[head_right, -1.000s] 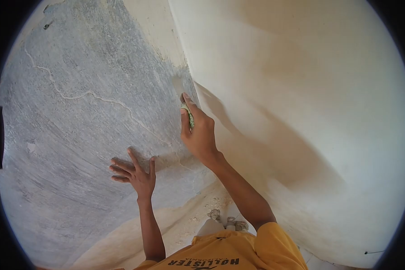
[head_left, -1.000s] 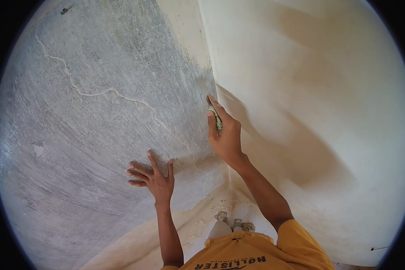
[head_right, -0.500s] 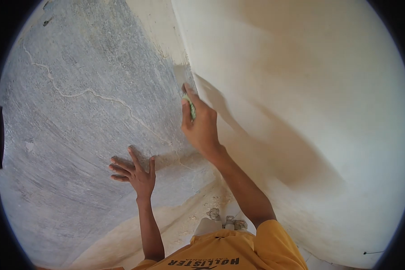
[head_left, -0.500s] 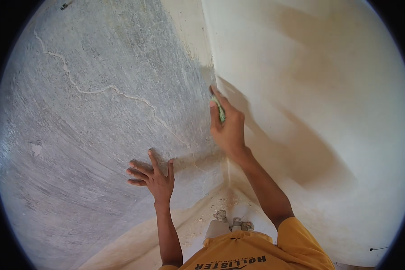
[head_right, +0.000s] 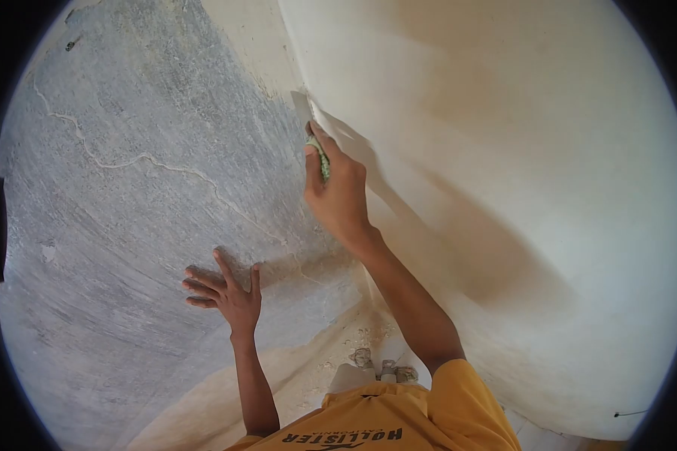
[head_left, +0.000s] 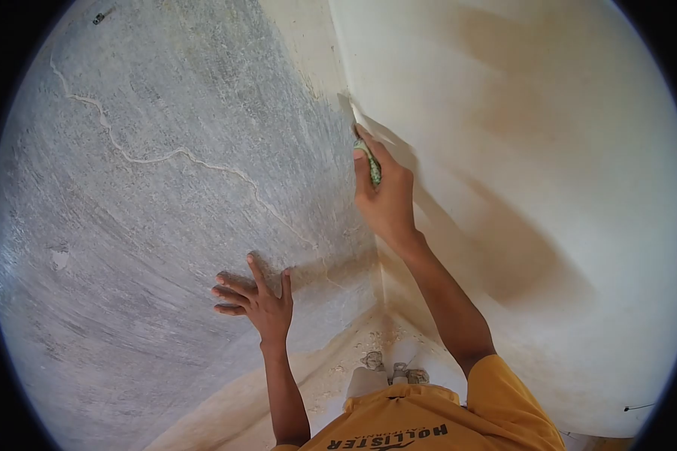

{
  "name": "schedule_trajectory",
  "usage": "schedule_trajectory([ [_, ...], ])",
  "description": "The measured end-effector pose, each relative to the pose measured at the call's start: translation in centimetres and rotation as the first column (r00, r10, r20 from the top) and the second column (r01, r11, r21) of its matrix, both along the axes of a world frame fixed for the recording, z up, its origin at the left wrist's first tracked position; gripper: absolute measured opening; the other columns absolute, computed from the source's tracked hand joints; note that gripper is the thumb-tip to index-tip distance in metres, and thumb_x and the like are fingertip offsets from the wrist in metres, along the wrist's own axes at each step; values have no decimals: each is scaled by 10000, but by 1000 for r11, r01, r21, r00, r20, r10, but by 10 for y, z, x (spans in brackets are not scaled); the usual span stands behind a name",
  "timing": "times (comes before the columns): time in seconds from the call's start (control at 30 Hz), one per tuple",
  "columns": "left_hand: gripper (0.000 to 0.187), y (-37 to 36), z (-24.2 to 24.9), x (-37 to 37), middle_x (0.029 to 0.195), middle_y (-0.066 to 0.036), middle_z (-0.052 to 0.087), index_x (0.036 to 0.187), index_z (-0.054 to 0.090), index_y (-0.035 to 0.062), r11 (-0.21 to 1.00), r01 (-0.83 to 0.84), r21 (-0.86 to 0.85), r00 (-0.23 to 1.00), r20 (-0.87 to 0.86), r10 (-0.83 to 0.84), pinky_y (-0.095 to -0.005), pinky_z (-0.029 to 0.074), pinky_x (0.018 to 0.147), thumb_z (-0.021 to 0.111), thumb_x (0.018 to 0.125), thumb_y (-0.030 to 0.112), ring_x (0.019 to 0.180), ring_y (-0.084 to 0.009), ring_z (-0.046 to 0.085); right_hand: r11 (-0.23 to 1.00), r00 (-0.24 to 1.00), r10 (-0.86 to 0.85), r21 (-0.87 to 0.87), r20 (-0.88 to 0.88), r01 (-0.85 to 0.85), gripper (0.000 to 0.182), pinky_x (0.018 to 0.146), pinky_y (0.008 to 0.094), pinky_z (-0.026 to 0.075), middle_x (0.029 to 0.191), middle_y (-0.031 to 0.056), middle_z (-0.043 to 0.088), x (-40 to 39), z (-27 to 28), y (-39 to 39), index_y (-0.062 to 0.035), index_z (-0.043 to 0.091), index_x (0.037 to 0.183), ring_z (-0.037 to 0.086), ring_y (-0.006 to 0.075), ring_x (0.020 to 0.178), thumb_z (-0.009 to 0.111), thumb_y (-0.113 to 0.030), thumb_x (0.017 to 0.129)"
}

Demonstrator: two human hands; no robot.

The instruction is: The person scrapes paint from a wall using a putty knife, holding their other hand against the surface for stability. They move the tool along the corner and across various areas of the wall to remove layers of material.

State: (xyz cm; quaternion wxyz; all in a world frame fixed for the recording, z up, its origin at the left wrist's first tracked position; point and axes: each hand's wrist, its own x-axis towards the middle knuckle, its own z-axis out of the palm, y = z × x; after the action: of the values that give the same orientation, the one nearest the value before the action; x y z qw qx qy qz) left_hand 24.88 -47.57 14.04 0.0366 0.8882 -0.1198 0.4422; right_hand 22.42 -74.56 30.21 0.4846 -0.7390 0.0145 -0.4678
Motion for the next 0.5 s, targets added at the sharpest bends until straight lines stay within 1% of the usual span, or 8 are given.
schedule_trajectory([
  [0.1,880,1,0,1,1599,-386,-231,1638,246,171,1000,5,-11,1000,-20,-5,-755,-269,1008,611,960,596,1427,-541,-368,1000,994,16,-1,109,-16,345,601,350,499,915,259,711,-2,-17,11,40,623,1318,635,239,590,603,-82,996],
  [0.2,881,-1,-1,1,1600,-385,-231,1637,251,171,1000,-3,-11,1000,-9,3,-764,-260,1006,616,957,595,1428,-543,-366,999,1000,-11,-36,7,12,351,615,350,507,957,259,716,-5,-5,2,35,622,1324,651,268,614,605,-84,994],
  [0.3,879,0,-1,0,1601,-382,-230,1636,256,177,1000,-1,-6,1000,-3,1,-768,-256,1006,617,955,599,1428,-541,-367,999,998,18,-30,-52,-20,356,642,344,517,1004,256,722,-11,-7,3,30,622,1329,667,294,652,607,-89,994],
  [0.37,876,0,1,3,1603,-380,-229,1636,259,182,1000,3,-8,1000,-6,-3,-768,-256,1006,616,955,602,1428,-540,-368,999,999,14,-40,37,-12,355,654,341,521,1026,253,724,-7,-21,9,30,622,1327,672,293,665,605,-93,995],
  [0.4,874,-1,0,2,1603,-380,-228,1636,260,185,1000,-1,-13,1000,-12,1,-767,-256,1007,615,955,603,1428,-539,-368,999,996,16,-51,82,-12,354,660,340,524,1036,252,725,-6,-19,12,31,622,1327,674,292,671,604,-94,996],
  [0.5,872,0,-2,2,1604,-379,-226,1635,264,190,1000,-10,-17,1000,-16,10,-767,-257,1008,613,954,609,1429,-538,-367,1000,1000,13,-25,-5,-13,352,668,336,525,1034,252,727,-7,-1,2,36,621,1325,679,290,677,603,-91,997],
])
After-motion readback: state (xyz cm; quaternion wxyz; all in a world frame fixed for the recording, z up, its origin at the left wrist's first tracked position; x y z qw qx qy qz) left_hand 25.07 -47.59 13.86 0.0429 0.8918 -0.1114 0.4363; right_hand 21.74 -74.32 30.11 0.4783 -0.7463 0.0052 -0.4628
